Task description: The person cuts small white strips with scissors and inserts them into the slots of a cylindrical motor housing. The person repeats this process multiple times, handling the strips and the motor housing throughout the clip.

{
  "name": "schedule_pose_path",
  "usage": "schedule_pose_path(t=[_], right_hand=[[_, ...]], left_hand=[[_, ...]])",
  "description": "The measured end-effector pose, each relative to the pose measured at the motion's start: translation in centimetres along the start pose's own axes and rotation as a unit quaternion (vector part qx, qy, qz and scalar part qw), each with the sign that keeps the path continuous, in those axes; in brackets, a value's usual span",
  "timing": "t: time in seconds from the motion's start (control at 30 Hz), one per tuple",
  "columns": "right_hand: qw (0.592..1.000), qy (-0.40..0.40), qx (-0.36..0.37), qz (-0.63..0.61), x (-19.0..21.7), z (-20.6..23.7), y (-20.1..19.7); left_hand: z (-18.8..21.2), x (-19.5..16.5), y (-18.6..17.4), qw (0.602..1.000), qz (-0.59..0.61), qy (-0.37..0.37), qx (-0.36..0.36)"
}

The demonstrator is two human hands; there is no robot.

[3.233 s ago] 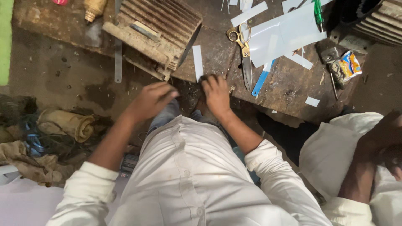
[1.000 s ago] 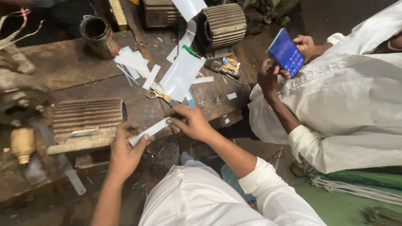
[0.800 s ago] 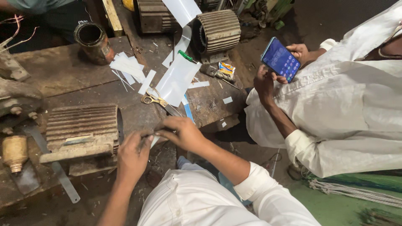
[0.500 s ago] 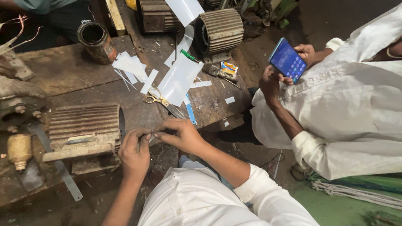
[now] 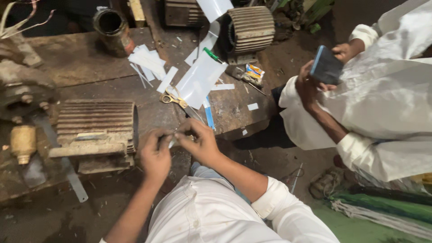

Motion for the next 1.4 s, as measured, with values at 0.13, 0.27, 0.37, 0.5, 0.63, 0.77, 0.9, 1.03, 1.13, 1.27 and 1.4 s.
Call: schedule_pose_path(t=[0.13, 0.27, 0.37, 0.5, 0.63, 0.77, 0.9, 1.03, 1.13, 1.27, 1.4], right_hand=[[0.996, 0.08, -0.006, -0.032, -2.1, 0.5, 1.0], [0.997, 0.029, 0.019, 0.066, -2.4, 0.7, 1.0], [0.994, 0.011, 0.047, 0.098, -2.8, 0.9, 1.2], [0.993, 0.042, 0.068, 0.083, -3.7, 0.9, 1.8], [0.978, 0.159, 0.13, -0.025, -6.8, 0.8, 3.4], [0.961, 0.21, 0.132, -0.123, -11.1, 0.0, 4.9], [0.976, 0.168, 0.112, -0.079, -16.2, -4.1, 7.6], [0.951, -0.09, 0.028, 0.293, -16.0, -8.8, 8.7], [0.956, -0.054, 0.083, 0.276, -17.3, -10.1, 10.0], [0.944, -0.02, 0.164, 0.287, -18.5, -10.1, 11.4], [0.94, -0.021, 0.206, 0.271, -18.8, -8.5, 13.2]], left_hand=[[-0.4, 0.8, 0.3, 0.997, 0.069, -0.019, -0.009], [-0.2, 3.6, -0.3, 0.992, 0.064, -0.101, 0.036], [0.4, 5.2, -0.3, 0.987, 0.097, -0.117, 0.049], [0.5, 7.0, 0.5, 0.977, 0.137, -0.158, 0.042], [-0.5, 6.8, 0.9, 0.98, 0.14, -0.134, 0.047], [-2.7, 7.1, 0.8, 0.996, 0.035, -0.061, 0.062], [-6.6, 9.5, 1.2, 0.994, -0.07, 0.069, 0.055], [-8.5, 14.3, 3.5, 0.894, -0.409, 0.132, 0.129], [-6.6, 16.8, 5.1, 0.82, -0.511, 0.159, 0.203], [-2.0, 17.9, 4.2, 0.831, -0.508, 0.096, 0.205], [-1.2, 16.8, 3.1, 0.849, -0.509, 0.076, 0.119]])
Point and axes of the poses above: each hand's wrist, its own z-axis away from the middle knuckle, its own y-axis out of the palm, x = y × z, the point moved 8 cm from there along -z, towards the middle knuckle, and after that the axes turned 14 degrees about z, right-handed, at the moved point
